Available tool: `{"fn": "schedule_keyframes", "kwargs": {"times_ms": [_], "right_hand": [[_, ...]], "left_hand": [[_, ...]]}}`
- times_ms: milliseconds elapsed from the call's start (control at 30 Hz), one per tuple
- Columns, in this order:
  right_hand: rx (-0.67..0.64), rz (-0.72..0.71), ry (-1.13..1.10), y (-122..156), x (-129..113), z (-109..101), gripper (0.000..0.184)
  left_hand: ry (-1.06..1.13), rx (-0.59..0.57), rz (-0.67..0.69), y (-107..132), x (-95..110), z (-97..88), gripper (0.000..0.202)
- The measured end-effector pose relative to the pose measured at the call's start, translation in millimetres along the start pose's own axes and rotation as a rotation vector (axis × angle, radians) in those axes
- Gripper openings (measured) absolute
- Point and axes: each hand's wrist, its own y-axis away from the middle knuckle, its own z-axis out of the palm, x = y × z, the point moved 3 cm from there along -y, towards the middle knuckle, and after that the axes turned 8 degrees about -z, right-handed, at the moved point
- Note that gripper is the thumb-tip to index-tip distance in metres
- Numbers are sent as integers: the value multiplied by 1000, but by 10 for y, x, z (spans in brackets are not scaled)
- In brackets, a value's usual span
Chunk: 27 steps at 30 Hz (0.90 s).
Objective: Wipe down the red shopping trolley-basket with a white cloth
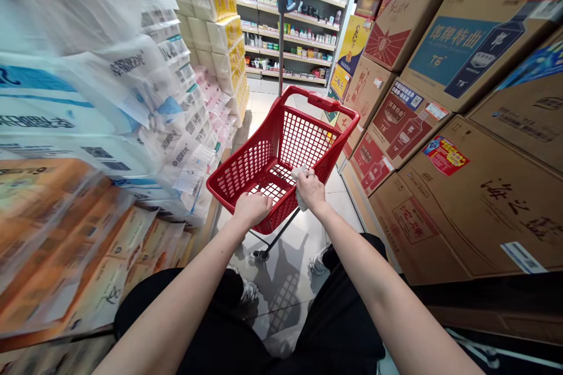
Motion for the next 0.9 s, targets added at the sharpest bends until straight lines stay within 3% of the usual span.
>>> {"fn": "schedule_keyframes", "kwargs": {"times_ms": [100, 200, 333, 533, 633, 800, 900], "right_hand": [[-20, 18, -2, -51, 17, 25, 30], [1, 62, 4, -52, 33, 49, 28], [51, 109, -19, 128, -82, 107, 29], [22, -61, -82, 509, -454, 167, 26], [-7, -105, -101, 488, -425, 144, 28], [5, 177, -186, 255, -46, 105, 36], [75, 273, -270, 293, 20, 162, 42]], "left_hand": [[-24, -81, -57, 7, -62, 69, 54], [-10, -88, -85, 21, -52, 105, 55], [30, -113, -97, 8, 26, 117, 61], [38, -137, -68, 0, 55, 112, 59], [32, -148, -79, 3, 51, 120, 56], [15, -163, -111, -9, 119, 137, 65], [15, -169, -93, -20, 183, 140, 63]]}}
